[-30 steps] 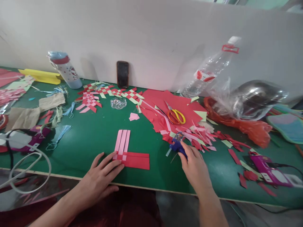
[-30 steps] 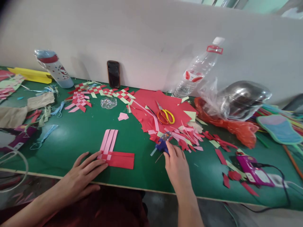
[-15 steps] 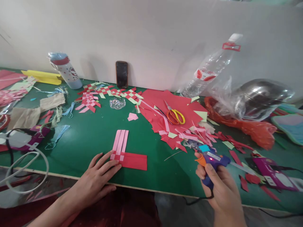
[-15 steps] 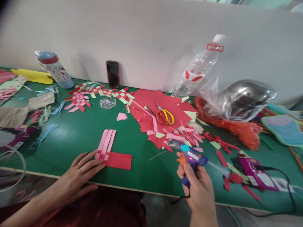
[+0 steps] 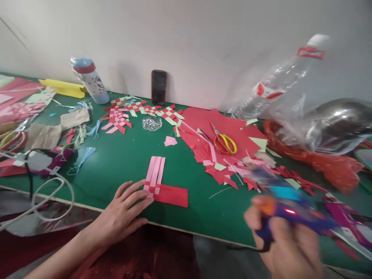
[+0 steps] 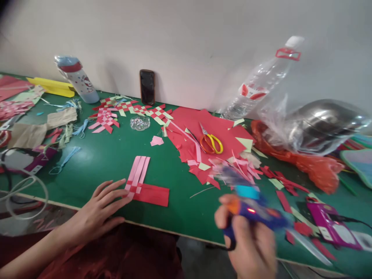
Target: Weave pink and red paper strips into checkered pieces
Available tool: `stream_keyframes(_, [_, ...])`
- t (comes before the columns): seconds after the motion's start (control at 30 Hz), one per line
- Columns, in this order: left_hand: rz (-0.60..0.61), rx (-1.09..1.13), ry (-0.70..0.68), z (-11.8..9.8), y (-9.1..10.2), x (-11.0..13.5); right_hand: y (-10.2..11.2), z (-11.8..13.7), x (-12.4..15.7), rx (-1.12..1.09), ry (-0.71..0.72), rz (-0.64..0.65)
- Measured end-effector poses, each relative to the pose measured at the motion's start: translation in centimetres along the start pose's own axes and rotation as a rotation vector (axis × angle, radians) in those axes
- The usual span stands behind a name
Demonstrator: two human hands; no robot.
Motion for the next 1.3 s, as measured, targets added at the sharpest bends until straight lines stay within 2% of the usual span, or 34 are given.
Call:
stream_keyframes(0.07, [-0.025,0.017,0.038,0.3,0.2,0.0,-1.0,-0.1,0.1,0.053,-0.051,0.113])
stream_keyframes(0.17, [-0.059,0.053,0.073,0.6,0.1,0.1,-1.8,-0.3,0.6,0.010,-0.036,0.069])
stream_keyframes(0.2, [-0.071,0.068,0.080,0.7,0.1,0.2,-2.4,-0.5,0.7,0.014,-0.039,0.102])
stream_keyframes(0.3, [-0.110,0.125,0.093,0.7,0.1,0.2,-4.8,-1.5,1.4,0.094,-0.115,0.313])
stream_keyframes(0.33, [-0.123,0.144,0.094,0.7,0.1,0.0,-5.5,-1.7,1.5,0.088,-0.122,0.342])
stream_keyframes(0.43, [-0.171,0.199,0.115,0.7,0.5,-0.9,-7.2,-2.0,1.8,0.039,-0.112,0.359])
stream_keyframes(0.5, [-0.197,0.256,0.173,0.9,0.8,-1.8,-8.2,-2.0,1.8,0.049,-0.156,0.390])
stream_keyframes(0.6, [-0.147,0.372,0.206,1.0,0.9,-3.2,-9.1,-1.9,1.9,0.056,-0.269,0.351])
stream_keyframes(0.77, [0.028,0.469,0.174,0.7,0.5,-4.8,-9.1,-2.3,2.4,0.068,-0.326,0.324])
stream_keyframes(0.97, [0.260,0.422,0.176,0.4,0.1,-5.6,-8.3,-4.2,3.5,0.131,-0.290,0.430])
stream_keyframes(1.03, [0.319,0.401,0.194,0.4,0.0,-5.7,-7.8,-4.4,3.8,0.158,-0.283,0.423])
stream_keyframes(1.13, [0.375,0.361,0.228,0.2,0.0,-6.0,-6.8,-4.7,4.3,0.175,-0.280,0.405])
stream_keyframes(1.3, [0.404,0.333,0.259,0.1,-0.1,-6.4,-5.3,-5.8,5.6,0.176,-0.307,0.395])
Point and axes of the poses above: each hand's wrist, its own x-axis away from the middle knuckle, its own y-axis out of the back of the hand, z = x × y, the point moved 4 cm from there along -x, towards the middle knuckle, and after that the axes turned 11 degrees about z, right-handed, at the moved point
